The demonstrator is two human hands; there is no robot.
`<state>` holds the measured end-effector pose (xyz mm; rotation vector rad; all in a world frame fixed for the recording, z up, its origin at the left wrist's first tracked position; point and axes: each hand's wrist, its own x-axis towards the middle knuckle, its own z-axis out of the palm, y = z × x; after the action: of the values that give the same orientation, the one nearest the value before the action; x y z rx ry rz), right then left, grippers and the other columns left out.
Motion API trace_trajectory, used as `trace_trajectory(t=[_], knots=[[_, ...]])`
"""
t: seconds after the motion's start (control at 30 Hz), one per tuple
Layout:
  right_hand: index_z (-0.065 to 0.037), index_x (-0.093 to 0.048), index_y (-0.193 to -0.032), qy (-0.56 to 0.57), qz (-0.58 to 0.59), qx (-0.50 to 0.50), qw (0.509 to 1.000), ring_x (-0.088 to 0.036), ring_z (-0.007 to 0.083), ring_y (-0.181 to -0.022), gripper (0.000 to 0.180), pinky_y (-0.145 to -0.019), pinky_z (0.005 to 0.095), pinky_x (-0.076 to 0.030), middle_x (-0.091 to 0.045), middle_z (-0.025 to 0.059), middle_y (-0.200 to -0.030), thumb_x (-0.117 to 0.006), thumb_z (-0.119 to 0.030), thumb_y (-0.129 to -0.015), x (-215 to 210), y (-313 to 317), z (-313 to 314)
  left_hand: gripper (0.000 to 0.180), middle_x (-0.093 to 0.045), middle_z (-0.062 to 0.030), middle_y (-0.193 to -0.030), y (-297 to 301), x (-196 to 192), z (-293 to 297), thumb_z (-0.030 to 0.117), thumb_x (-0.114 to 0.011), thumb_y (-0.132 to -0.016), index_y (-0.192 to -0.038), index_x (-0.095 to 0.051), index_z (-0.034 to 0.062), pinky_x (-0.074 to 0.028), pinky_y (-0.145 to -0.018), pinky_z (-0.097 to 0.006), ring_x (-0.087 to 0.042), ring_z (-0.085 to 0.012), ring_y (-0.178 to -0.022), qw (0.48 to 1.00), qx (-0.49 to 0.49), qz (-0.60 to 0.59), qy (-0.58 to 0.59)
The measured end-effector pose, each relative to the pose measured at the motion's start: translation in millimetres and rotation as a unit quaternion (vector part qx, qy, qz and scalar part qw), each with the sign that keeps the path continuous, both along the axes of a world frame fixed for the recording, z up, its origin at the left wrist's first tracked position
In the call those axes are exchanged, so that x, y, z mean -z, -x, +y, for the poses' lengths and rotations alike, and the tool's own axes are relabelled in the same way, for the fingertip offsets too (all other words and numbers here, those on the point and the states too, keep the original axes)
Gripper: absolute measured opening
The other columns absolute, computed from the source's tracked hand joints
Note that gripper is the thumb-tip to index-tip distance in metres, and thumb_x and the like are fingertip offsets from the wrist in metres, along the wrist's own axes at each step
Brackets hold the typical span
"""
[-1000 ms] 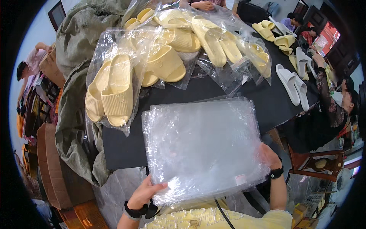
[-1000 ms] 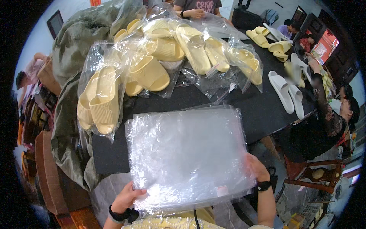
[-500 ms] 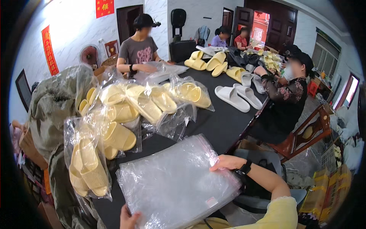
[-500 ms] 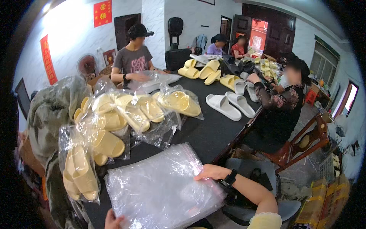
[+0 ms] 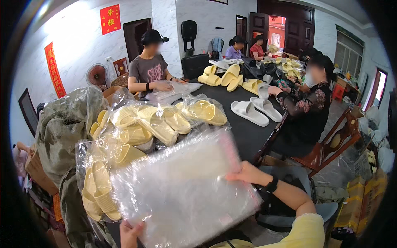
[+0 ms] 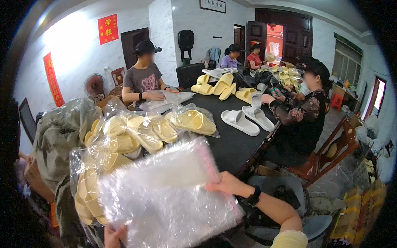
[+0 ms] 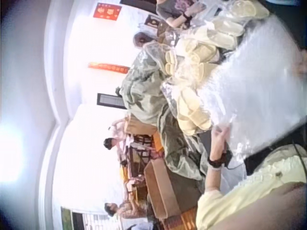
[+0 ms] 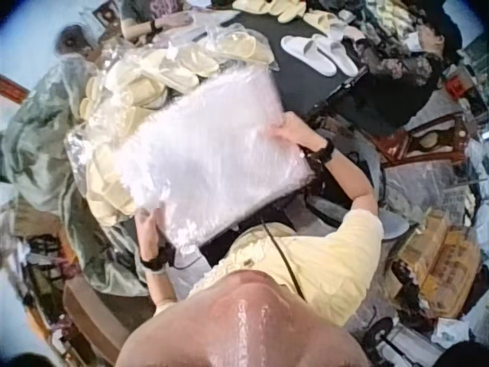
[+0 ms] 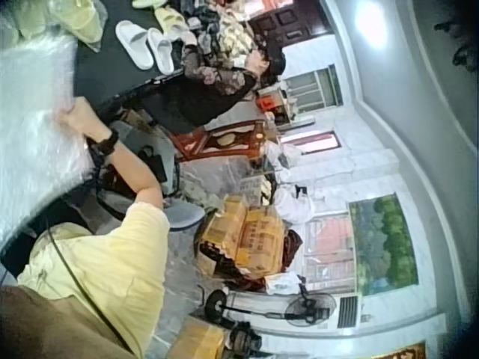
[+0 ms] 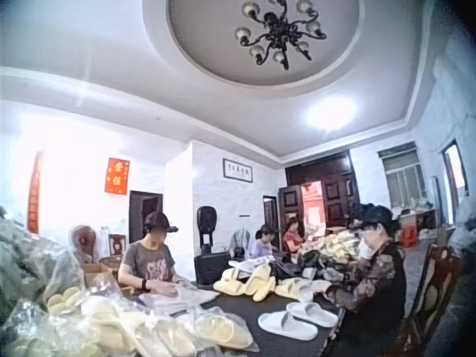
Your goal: The recorder is placing pairs of yellow and white slides (shoes) into clear plastic bags and organizing them.
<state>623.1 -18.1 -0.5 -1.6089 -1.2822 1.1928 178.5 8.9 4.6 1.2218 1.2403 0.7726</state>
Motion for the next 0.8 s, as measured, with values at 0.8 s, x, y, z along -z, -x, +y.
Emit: trace_trajectory(t=[0.8], knots=[[0.001,-0.055,-0.113,-0.215,0.176,-0.034,0.96,-0.056,0.0112,-0.092,0.035,-0.079,0.0263,-0.047,-0.06,0.0043,-0.101,-0.067,-0.009,-0.081,-41.9,20.5,36.2,0.029,-0.061,-0.0088,-0.1,4.4,47.6,82.0,0.015,-0.057,-0.079,-0.103,-0.061,-0.0018,-0.043,-0.084,-0.031,-0.056,-0.0206,-0.095,0.975,0.009,-0.093,-0.204]])
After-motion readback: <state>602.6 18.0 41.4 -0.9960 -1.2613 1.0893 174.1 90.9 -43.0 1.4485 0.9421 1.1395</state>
